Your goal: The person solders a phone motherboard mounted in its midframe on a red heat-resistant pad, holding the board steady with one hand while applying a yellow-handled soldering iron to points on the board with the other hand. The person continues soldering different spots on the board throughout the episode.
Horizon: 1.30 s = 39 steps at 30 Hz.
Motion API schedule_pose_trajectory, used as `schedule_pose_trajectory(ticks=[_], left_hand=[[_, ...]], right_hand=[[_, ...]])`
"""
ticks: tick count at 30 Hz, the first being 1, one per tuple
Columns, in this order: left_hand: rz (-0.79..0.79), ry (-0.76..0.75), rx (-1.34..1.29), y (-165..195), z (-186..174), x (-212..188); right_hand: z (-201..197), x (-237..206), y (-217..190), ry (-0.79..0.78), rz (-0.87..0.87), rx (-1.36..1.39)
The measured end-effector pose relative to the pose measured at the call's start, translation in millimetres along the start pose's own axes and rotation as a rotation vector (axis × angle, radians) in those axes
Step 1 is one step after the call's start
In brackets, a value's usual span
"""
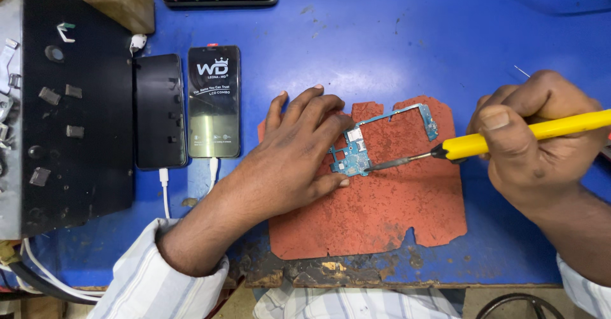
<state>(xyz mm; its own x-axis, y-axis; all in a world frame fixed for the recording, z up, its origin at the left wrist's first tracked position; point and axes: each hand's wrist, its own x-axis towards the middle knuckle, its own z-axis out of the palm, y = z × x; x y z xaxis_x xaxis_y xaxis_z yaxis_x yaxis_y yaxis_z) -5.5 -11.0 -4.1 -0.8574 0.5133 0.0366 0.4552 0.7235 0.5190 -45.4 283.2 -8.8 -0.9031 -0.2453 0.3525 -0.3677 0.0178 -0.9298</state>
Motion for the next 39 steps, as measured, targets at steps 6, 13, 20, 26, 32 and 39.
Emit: schedule_pose_trajectory(ticks=[6, 13, 20, 26, 32, 39], left_hand=[[-0.004, -0.001, -0.002, 0.7, -0.1, -0.2], [-0.010, -0.005, -0.004, 1.3, -1.7, 0.5], [-0.008, 0.000, -0.008, 2.1, -2.5, -0.2], [-0.005, 0.001, -0.003, 1.9, -1.7, 0.1], [-0.008, -0.001, 0.000, 1.5, -1.3, -0.6], [-0.006, 0.000, -0.002, 1.2, -0.7, -0.6]], right_hand=[[1.3, -2.9, 3.3, 0.003, -0.029, 0.005], [0.4, -1.9, 3.7, 0.015, 0.000, 0.040], [0.9, -1.5, 2.9, 0.012, 0.007, 0.045], [0.5, -3.5, 4.5, 0.018, 0.011, 0.045], [1.8, -1.6, 2.9, 0.000, -0.006, 0.024], [4.6, -0.7, 0.7, 0.002, -0.009, 0.026]])
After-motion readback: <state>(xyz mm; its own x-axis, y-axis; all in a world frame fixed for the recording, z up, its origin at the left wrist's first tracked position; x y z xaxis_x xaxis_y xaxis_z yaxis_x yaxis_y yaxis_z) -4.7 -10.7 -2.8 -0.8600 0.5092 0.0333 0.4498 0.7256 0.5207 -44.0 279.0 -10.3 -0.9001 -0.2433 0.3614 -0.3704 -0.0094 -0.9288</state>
